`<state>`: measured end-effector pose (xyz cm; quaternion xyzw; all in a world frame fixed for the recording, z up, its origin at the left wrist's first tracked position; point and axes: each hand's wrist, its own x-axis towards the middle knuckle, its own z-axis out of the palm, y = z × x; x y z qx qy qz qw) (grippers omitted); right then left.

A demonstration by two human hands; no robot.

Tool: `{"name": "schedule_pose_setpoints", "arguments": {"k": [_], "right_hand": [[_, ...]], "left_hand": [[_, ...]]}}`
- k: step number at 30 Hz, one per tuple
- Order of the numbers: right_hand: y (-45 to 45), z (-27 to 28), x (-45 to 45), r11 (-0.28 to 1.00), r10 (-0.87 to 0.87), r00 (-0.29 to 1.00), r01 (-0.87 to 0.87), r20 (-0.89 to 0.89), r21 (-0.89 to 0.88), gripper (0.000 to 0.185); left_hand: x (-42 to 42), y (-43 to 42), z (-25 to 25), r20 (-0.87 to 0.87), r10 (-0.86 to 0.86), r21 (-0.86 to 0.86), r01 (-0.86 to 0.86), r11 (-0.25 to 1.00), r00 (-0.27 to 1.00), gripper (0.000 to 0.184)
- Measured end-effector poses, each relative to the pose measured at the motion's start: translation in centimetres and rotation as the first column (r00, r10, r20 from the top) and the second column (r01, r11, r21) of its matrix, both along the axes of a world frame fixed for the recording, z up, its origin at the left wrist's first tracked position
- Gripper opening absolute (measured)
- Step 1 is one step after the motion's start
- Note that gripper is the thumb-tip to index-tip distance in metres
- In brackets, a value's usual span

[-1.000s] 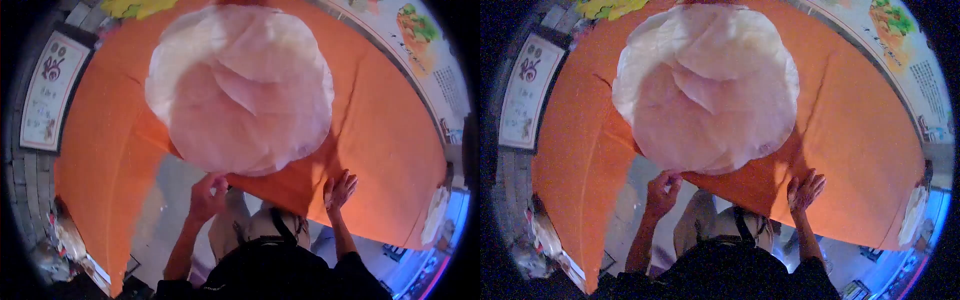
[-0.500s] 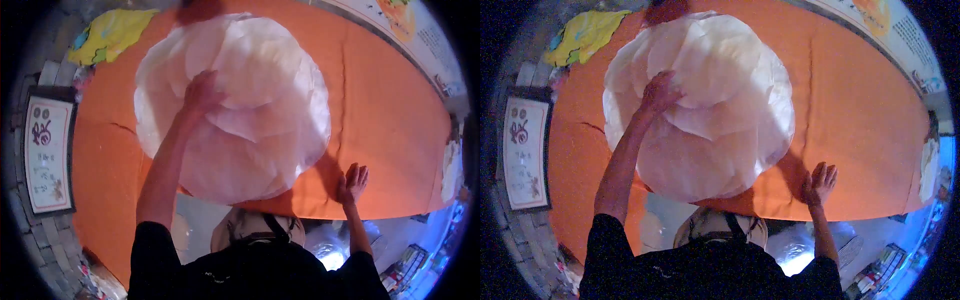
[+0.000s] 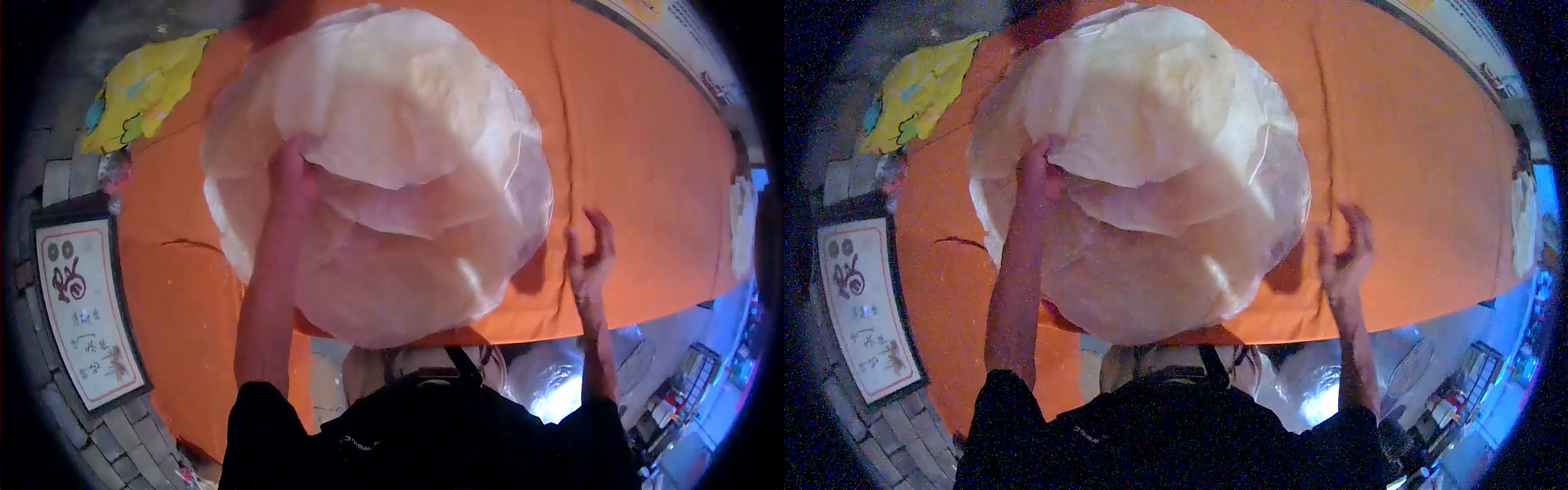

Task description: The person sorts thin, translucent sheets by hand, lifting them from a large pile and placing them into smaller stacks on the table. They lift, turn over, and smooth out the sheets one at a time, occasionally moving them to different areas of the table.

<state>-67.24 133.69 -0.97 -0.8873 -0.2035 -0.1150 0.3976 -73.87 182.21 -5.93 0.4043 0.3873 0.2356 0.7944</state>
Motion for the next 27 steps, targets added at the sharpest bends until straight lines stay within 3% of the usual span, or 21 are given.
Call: {"name": "schedule_pose_setpoints", "arguments": {"k": [1,2,5,7,9,11,13,15,16,18,19,21,23,25,27], "right_hand": [[3.4,1.7,-0.3,0.992,0.118,0.993,-0.117,0.025,-0.040,0.042],[6.8,3.0,-0.8,0.967,0.210,0.974,-0.193,0.088,-0.166,0.050],[17.9,4.6,-2.5,0.883,0.416,0.903,-0.374,0.105,-0.283,0.057],[22.6,2.9,-2.0,0.844,0.456,0.865,-0.346,0.208,-0.409,0.050],[24.8,0.5,0.6,0.789,0.503,0.857,-0.401,0.113,-0.465,0.034],[26.2,0.6,3.2,0.815,0.459,0.887,-0.395,0.056,-0.423,0.019],[28.2,3.9,6.5,0.833,0.335,0.941,-0.267,0.057,-0.484,0.017],[29.6,8.1,11.2,0.839,0.500,0.844,-0.418,0.193,-0.348,0.020],[30.5,11.4,11.3,0.848,0.464,0.817,-0.298,0.342,-0.438,0.022],[31.7,17.4,7.7,0.883,0.405,0.808,-0.225,0.429,-0.412,0.021],[31.5,16.4,6.7,0.847,0.439,0.800,-0.217,0.409,-0.485,0.017],[31.4,11.1,5.5,0.759,0.506,0.778,-0.197,0.372,-0.620,0.009],[31.2,4.2,4.9,0.683,0.521,0.845,-0.326,0.123,-0.653,0.003],[29.4,-0.3,4.8,0.704,0.589,0.804,-0.460,0.081,-0.542,0.005],[29.6,-0.1,4.5,0.746,0.572,0.803,-0.424,0.168,-0.514,0.016]], "left_hand": [[-0.1,0.4,-0.7,-0.015,-0.037,-0.094,0.036,0.995,0.999,0.012],[-0.4,-0.4,-0.1,-0.041,-0.041,-0.091,0.037,0.995,0.998,0.012],[-0.1,-2.9,3.7,-0.039,-0.028,-0.095,0.024,0.995,0.999,0.013],[-0.3,-3.5,4.8,0.031,-0.003,-0.155,0.008,0.988,1.000,0.013],[0.2,-3.3,5.7,0.127,0.005,-0.190,0.019,0.982,0.992,0.012],[-0.3,-2.3,6.7,0.186,0.005,-0.222,0.037,0.974,0.983,0.012],[-0.9,-1.4,7.2,0.210,-0.015,-0.253,0.069,0.965,0.978,0.013],[-2.7,0.6,4.2,0.084,-0.146,-0.063,0.151,0.986,0.986,0.018],[-3.2,1.4,2.9,0.016,-0.201,0.034,0.200,0.979,0.980,0.021],[-5.0,0.6,2.1,-0.043,-0.317,0.250,0.317,0.915,0.948,0.021],[-5.8,0.2,1.9,-0.082,-0.364,0.350,0.368,0.861,0.928,0.021],[-5.6,-0.7,1.7,-0.137,-0.339,0.239,0.363,0.901,0.931,0.021],[-5.4,-1.9,2.0,-0.130,-0.296,0.131,0.313,0.941,0.946,0.021],[-5.2,-2.5,2.8,-0.056,-0.219,0.029,0.220,0.975,0.974,0.020],[-5.3,-2.3,2.6,0.002,-0.213,-0.010,0.213,0.977,0.977,0.020]]}}
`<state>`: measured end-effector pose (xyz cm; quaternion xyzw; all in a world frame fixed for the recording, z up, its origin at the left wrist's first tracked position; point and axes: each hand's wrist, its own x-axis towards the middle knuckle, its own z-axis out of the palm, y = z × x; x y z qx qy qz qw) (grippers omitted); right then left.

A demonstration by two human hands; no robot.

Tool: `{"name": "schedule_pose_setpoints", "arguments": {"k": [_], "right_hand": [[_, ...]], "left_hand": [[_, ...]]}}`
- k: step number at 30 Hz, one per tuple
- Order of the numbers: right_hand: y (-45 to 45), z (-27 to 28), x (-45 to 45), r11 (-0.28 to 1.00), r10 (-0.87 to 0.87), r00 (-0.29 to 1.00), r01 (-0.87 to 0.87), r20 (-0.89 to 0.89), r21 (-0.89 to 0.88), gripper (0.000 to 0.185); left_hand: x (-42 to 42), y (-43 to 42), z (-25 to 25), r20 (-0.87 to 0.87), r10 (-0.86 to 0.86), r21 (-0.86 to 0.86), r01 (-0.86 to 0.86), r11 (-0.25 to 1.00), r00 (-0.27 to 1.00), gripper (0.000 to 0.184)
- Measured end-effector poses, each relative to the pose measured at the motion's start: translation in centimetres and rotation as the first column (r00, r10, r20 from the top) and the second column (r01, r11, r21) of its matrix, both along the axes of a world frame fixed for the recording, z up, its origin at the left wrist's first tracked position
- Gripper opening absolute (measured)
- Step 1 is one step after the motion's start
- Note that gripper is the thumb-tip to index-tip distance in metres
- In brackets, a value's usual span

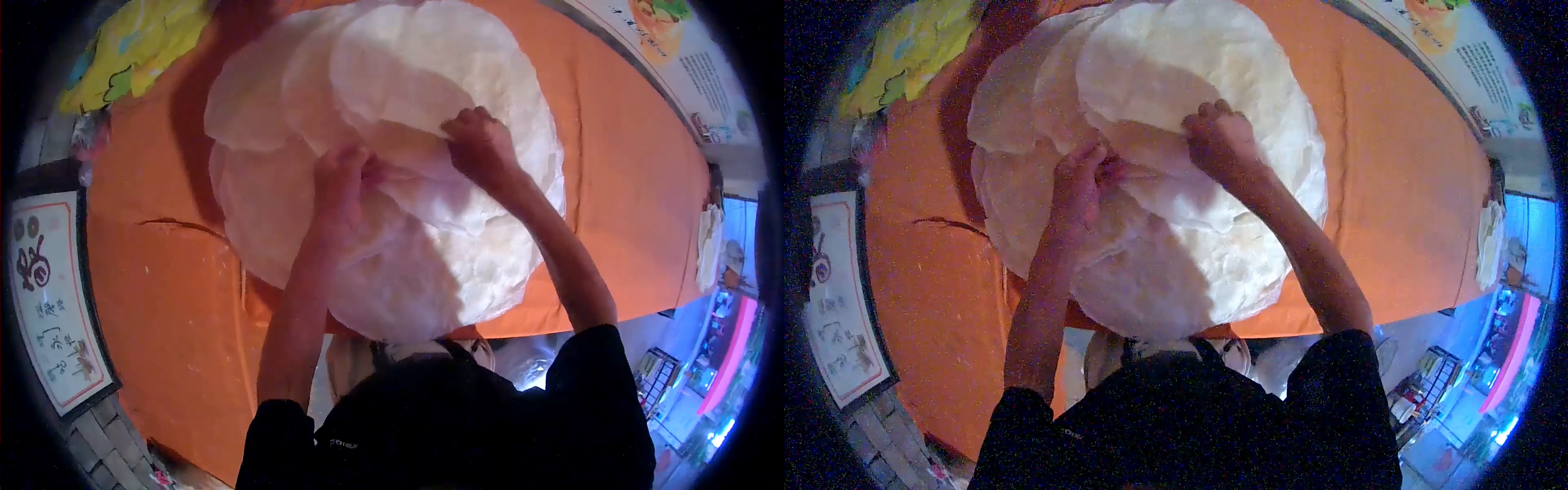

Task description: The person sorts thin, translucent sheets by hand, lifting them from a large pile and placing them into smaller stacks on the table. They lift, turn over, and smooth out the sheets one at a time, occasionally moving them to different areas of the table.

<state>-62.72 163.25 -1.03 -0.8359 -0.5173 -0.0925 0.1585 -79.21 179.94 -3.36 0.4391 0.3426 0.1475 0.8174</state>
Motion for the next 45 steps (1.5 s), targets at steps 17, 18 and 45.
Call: {"name": "schedule_pose_setpoints", "arguments": {"k": [17,18,45], "right_hand": [[-2.6,0.0,-2.5,0.998,0.058,0.997,-0.058,-0.046,-0.010,0.037],[-2.1,0.5,-2.6,0.998,0.048,0.996,-0.050,-0.070,-0.031,0.039],[3.5,17.5,-0.6,0.997,-0.031,0.983,0.044,-0.179,0.070,0.011]], "left_hand": [[0.8,-2.6,0.5,0.018,0.062,0.029,-0.063,0.998,0.998,0.021],[0.9,-2.5,0.8,0.044,0.088,-0.059,-0.086,0.995,0.995,0.020],[-4.2,-0.5,0.1,-0.050,0.018,-0.100,-0.023,0.995,0.999,0.023]]}}
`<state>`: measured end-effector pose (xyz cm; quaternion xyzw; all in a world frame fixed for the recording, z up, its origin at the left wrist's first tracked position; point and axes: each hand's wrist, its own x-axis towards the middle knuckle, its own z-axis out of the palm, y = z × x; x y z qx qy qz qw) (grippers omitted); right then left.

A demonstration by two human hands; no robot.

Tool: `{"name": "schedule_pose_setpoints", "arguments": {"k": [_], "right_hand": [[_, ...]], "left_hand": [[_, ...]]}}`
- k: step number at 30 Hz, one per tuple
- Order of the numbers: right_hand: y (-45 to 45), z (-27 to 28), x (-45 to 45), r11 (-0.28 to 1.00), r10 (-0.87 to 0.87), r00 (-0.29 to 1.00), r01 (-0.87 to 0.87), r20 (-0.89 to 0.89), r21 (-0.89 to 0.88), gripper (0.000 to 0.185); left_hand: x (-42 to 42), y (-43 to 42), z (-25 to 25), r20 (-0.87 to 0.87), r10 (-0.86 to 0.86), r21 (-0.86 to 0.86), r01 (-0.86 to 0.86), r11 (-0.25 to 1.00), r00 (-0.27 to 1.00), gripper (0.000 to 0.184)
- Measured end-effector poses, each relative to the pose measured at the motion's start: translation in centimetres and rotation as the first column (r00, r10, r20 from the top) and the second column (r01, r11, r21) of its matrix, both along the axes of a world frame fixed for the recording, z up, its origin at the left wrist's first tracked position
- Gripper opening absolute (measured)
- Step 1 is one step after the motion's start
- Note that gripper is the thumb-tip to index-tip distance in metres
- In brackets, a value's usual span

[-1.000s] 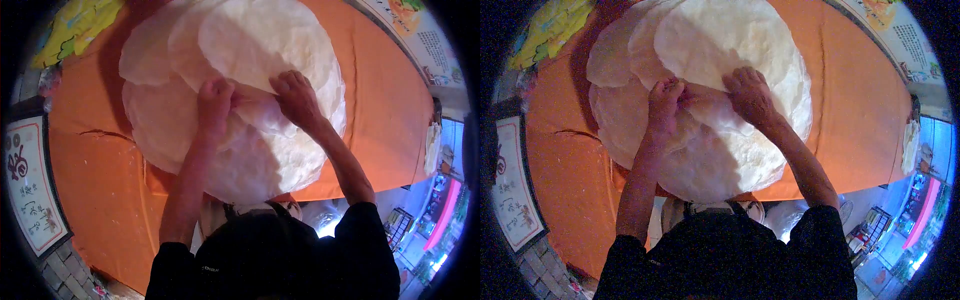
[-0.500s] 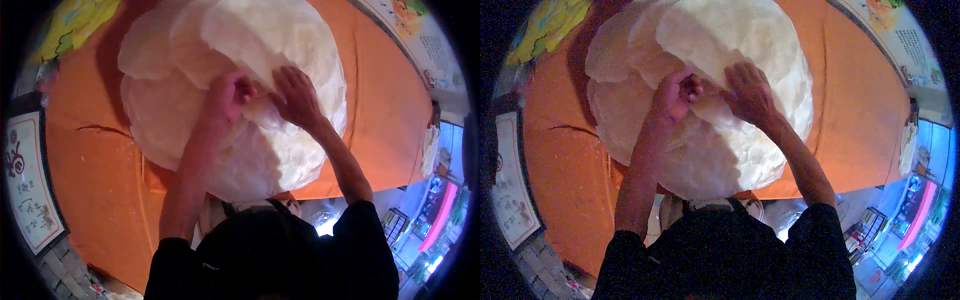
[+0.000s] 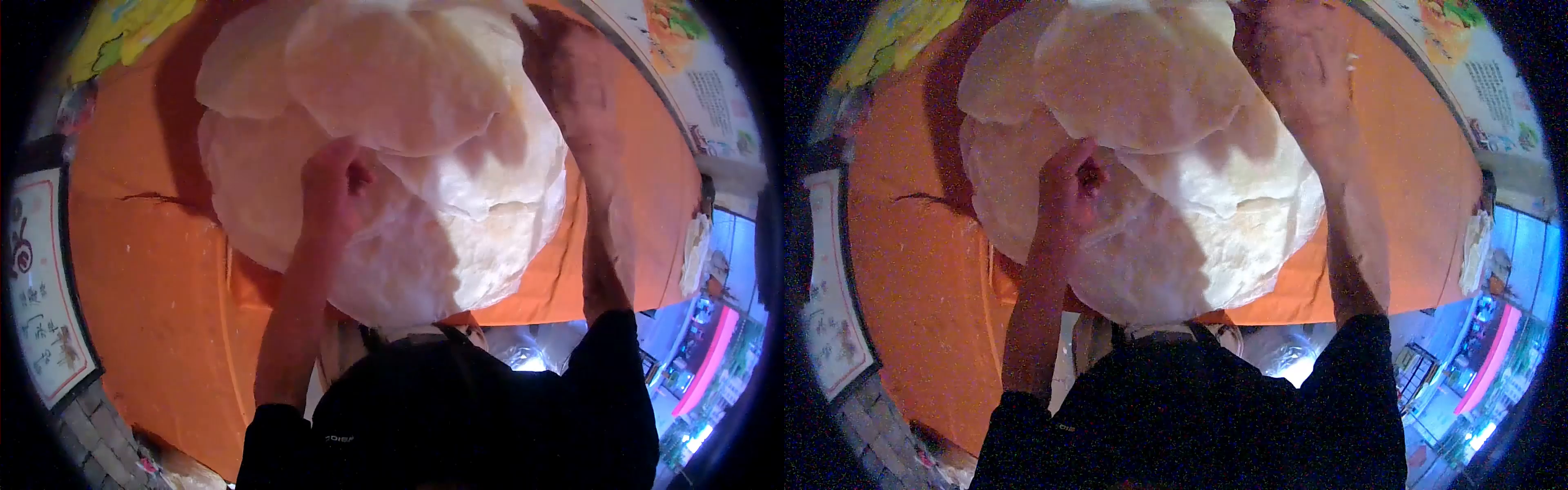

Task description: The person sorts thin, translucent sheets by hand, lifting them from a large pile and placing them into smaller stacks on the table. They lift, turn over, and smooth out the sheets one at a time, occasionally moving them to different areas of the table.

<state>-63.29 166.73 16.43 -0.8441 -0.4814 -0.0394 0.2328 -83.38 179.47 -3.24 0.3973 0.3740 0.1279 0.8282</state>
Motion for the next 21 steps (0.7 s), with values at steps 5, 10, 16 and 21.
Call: {"name": "schedule_pose_setpoints", "arguments": {"k": [5,10,16,21], "right_hand": [[2.1,-12.9,-2.5,0.919,0.074,0.963,0.035,0.260,-0.392,0.013],[2.0,-15.7,-4.0,0.932,0.067,0.991,-0.022,0.112,-0.363,0.018],[2.9,-16.7,-4.6,0.940,0.116,0.986,-0.071,0.119,-0.334,0.021],[4.3,-15.6,-5.3,0.954,0.169,0.985,-0.174,-0.042,-0.243,0.023]], "left_hand": [[-0.2,1.1,-0.6,0.038,0.157,-0.092,-0.153,0.984,0.987,0.021],[1.0,1.8,-0.8,0.016,0.037,0.023,-0.038,0.999,0.999,0.021],[1.3,2.8,-1.0,0.066,-0.164,-0.176,0.173,0.969,0.984,0.024],[1.8,2.0,-1.1,0.134,-0.062,-0.331,0.103,0.938,0.989,0.025]]}}
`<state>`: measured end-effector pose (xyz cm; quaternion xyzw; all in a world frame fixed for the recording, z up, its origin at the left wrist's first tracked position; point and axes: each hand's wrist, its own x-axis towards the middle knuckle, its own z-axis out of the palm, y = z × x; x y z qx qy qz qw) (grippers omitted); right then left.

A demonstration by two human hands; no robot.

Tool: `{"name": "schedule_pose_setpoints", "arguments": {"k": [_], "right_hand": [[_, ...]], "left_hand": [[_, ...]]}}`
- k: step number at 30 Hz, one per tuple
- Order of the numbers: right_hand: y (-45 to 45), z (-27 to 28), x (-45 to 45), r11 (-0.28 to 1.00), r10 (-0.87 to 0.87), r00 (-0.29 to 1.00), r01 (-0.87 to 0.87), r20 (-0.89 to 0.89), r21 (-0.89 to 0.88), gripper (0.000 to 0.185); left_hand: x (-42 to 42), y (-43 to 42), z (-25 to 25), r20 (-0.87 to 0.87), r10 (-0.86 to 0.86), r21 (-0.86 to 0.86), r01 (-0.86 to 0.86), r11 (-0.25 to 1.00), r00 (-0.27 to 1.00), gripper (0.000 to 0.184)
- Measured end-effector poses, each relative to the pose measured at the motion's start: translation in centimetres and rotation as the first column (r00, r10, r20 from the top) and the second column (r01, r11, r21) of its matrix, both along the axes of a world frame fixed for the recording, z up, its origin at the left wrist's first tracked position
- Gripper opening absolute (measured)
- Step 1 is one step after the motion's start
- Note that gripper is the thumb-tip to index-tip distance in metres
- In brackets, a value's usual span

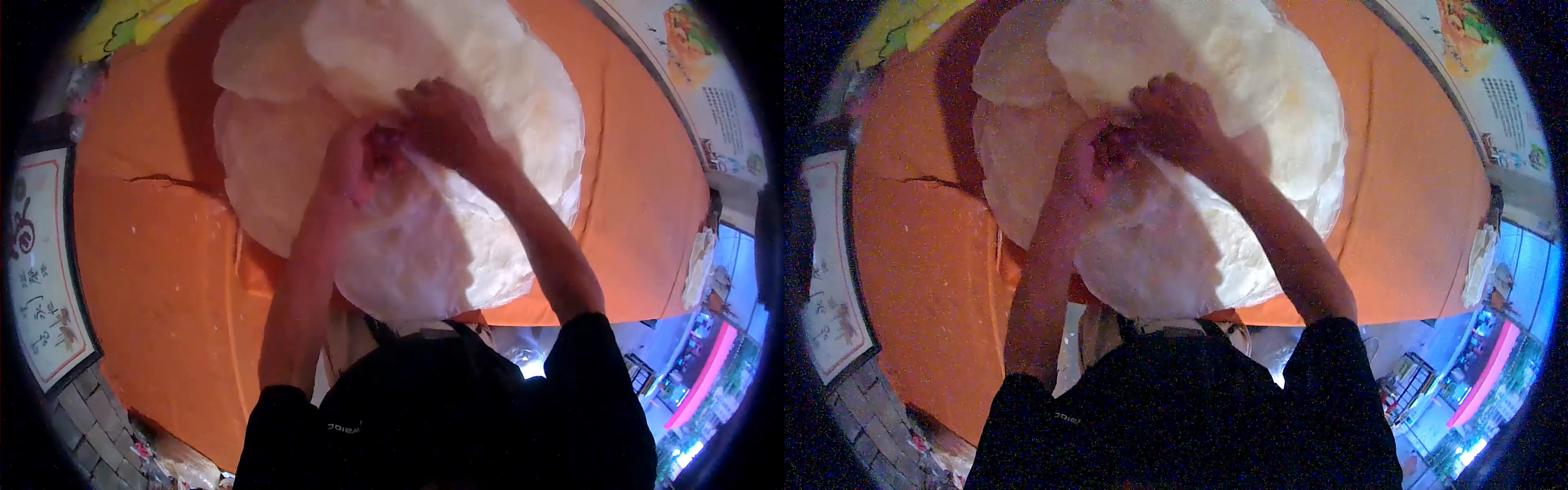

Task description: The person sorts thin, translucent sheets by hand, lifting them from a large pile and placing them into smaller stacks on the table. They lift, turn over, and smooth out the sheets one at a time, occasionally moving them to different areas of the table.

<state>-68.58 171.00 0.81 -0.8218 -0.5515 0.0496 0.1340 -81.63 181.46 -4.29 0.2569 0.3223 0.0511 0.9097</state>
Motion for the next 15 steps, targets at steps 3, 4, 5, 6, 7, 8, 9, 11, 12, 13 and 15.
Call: {"name": "schedule_pose_setpoints", "arguments": {"k": [3,4,5,6,7,8,9,11,12,13,15], "right_hand": [[-1.8,0.4,-1.2,0.982,0.055,0.998,-0.055,0.010,0.183,0.035],[-2.9,0.0,-1.0,0.962,0.071,0.997,-0.080,0.042,0.262,0.040],[-3.5,-1.5,0.0,0.967,0.043,0.992,-0.071,0.121,0.243,0.052],[-3.7,-1.9,0.0,0.970,-0.003,0.991,-0.030,0.132,0.243,0.051],[-3.7,-2.1,0.0,0.969,-0.044,0.988,0.006,0.148,0.249,0.052],[-3.6,-2.2,0.0,0.965,-0.084,0.983,0.039,0.164,0.259,0.054],[-3.4,-2.2,0.2,0.975,-0.067,0.984,0.030,0.163,0.219,0.049],[-3.2,-2.0,0.6,0.990,-0.034,0.986,0.011,0.162,0.141,0.041],[-3.1,-2.0,0.8,0.995,-0.019,0.987,0.003,0.161,0.098,0.038],[-2.3,-0.6,1.8,0.987,0.014,0.983,0.015,0.181,-0.158,0.037],[-0.8,3.6,4.3,0.778,0.081,0.980,0.051,0.181,-0.626,0.036]], "left_hand": [[-0.2,0.8,0.0,-0.014,0.014,-0.041,-0.014,0.999,1.000,0.027],[-0.4,0.9,0.0,-0.032,0.006,-0.049,-0.008,0.999,0.999,0.027],[-0.4,0.6,0.2,0.031,0.027,-0.034,-0.026,0.999,0.999,0.027],[-0.1,0.2,1.2,0.095,0.043,-0.022,-0.041,0.999,0.995,0.028],[0.2,0.0,1.8,0.162,0.062,-0.005,-0.062,0.998,0.985,0.028],[0.4,0.1,2.0,0.190,0.021,-0.022,-0.017,1.000,0.982,0.029],[0.7,0.3,2.2,0.221,-0.018,-0.035,0.027,0.999,0.975,0.029],[1.0,0.4,2.7,0.246,-0.031,-0.046,0.043,0.998,0.969,0.030],[1.1,0.3,3.0,0.238,-0.006,-0.050,0.018,0.999,0.971,0.030],[1.3,0.0,3.1,0.230,0.016,-0.055,-0.004,0.998,0.973,0.030],[0.8,-0.4,1.9,0.162,0.061,-0.016,-0.060,0.998,0.985,0.033]]}}
